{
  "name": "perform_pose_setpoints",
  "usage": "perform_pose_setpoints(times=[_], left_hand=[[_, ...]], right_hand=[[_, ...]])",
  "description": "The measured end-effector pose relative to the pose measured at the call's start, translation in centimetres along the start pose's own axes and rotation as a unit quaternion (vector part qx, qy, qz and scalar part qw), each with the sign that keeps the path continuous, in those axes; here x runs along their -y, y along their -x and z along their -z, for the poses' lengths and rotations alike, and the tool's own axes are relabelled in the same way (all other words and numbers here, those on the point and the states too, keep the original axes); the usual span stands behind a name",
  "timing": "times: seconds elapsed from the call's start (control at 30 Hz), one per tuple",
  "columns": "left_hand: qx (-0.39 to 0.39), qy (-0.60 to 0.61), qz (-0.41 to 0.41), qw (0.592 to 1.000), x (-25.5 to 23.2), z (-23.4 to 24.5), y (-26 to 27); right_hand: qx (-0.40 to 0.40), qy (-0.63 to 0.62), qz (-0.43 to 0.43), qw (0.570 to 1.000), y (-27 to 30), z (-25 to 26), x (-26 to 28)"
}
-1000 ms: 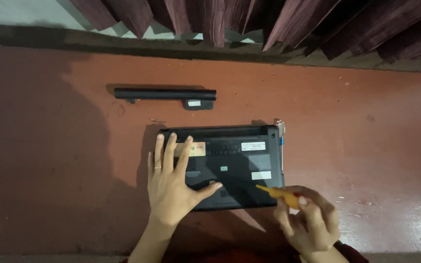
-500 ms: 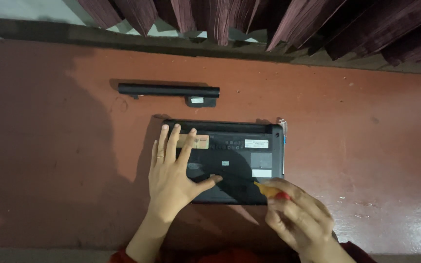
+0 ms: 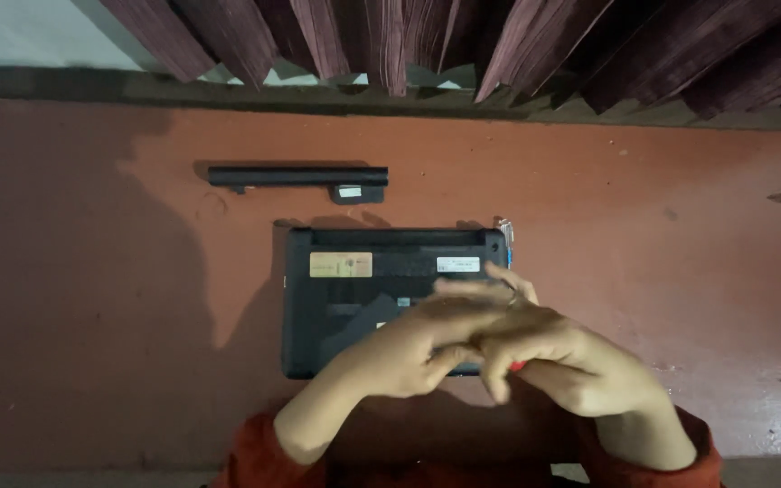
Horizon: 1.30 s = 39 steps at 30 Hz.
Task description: Disassembling a laptop by removing the battery, unscrewing the back panel, and extracting the RAM module.
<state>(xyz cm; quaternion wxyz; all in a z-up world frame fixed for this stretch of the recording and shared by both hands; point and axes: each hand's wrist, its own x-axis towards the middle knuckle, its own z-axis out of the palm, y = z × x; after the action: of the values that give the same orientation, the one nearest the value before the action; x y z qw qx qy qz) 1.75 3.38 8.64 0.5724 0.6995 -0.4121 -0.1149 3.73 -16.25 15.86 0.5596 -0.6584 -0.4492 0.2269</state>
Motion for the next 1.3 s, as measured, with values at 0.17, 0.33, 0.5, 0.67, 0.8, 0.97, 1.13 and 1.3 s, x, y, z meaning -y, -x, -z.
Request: perform_pose_setpoints(times=[0.17,0.33,0.5,0.67,0.8,0.97,1.13,1.3], left_hand=[[-0.047,0.051,0.031,0.997,1.3,-0.9,-0.2],[-0.107,0.009,0.048,0.993,1.6,-2.2,-0.7],[-0.073,0.034,-0.039,0.996,2.5,-1.1,-0.2],[-0.017,0.015,0.004,1.000,2.6,-0.6,-0.6],[-0.050,-0.006,0.029,0.998,1.5,-1.0,-1.0],[-0.033,0.212,0.072,0.974,4.6,-0.2,-0.6],[-0.009,0.162,0.000,0.987,4.4,-0.9,-0.1],[-0.075,0.159,0.065,0.982,3.1,-1.3,-0.2]], right_hand=[[0.021,0.089,-0.078,0.993,2.0,0.5,0.6],[-0.068,0.193,-0.151,0.967,2.7,-0.7,1.2],[-0.078,0.243,-0.093,0.962,2.0,-0.4,1.6],[-0.076,0.232,-0.252,0.936,2.4,-2.1,1.6],[-0.119,0.348,-0.141,0.919,3.6,-3.0,-0.2],[-0.183,0.204,-0.104,0.956,2.6,-2.1,0.6],[-0.172,0.179,-0.119,0.961,2.2,-2.7,1.9],[-0.184,0.294,-0.125,0.929,2.7,-3.2,0.9]])
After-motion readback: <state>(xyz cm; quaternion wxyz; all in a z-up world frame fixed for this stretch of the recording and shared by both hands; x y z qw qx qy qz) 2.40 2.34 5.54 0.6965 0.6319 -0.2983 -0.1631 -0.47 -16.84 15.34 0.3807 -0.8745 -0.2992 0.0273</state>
